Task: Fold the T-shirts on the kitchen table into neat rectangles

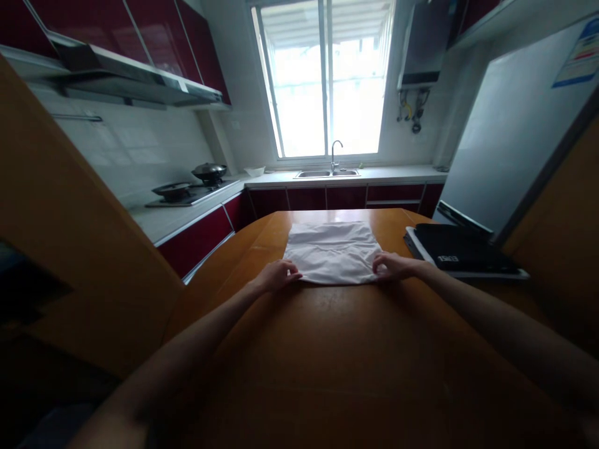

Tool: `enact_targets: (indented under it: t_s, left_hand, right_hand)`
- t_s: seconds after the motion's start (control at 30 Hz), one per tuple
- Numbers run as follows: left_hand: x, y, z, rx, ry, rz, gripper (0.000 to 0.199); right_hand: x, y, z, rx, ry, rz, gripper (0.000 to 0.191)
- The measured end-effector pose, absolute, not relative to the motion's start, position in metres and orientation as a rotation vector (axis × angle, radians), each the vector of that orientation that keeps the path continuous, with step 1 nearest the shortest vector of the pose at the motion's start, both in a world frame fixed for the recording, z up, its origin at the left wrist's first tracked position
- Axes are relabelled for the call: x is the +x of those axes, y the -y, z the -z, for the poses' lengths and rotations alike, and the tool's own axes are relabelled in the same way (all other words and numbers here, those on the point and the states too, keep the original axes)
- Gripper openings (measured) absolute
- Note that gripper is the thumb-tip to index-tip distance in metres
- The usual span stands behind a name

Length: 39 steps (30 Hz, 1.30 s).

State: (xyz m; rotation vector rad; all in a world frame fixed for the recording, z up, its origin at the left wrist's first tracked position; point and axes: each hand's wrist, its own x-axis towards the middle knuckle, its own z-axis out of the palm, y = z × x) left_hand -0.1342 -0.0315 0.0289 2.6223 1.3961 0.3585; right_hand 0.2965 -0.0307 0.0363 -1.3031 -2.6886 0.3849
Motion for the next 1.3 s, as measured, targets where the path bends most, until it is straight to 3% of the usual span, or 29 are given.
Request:
enact_targets:
  t_s: [0.07, 0.23, 0.53, 0.77, 0.93, 1.1, 1.3]
  left_hand:
    - [-0.140, 0.024, -0.033, 2.543, -1.372, -0.391, 0.038]
    - [-0.127, -0.018, -0.044, 2.507, -1.560, -0.549, 0.031]
    - [-0.106, -0.067, -0.016, 2.394, -1.727, -0.471, 0.039]
    - [-0.112, -0.074, -0.027, 2.415, -1.737, -0.485, 0.013]
    - [-0.122, -0.038, -0.058, 2.501, -1.592, -0.562, 0.016]
    - [-0.133, 0.043, -0.084, 2.642, -1.425, -0.587, 0.004]
    - [-0.138, 0.143, -0.077, 2.850, -1.362, -0.467, 0.012]
  right_hand:
    - [0.302, 0.030, -0.032, -1.337, 2.557, -0.461, 0.024]
    - [0.285, 0.012, -0.029, -1.651, 2.225, -0.251, 0.021]
    - [0.258, -0.033, -0.006, -1.910, 2.124, -0.213, 0.039]
    - [0.264, -0.043, -0.015, -1.841, 2.174, -0.235, 0.019]
    - [0.281, -0.007, -0.048, -1.540, 2.319, -0.227, 0.019]
    - [0.300, 0.065, -0.073, -1.271, 2.476, -0.269, 0.009]
    - [0.308, 0.161, -0.068, -1.114, 2.622, -0.235, 0.012]
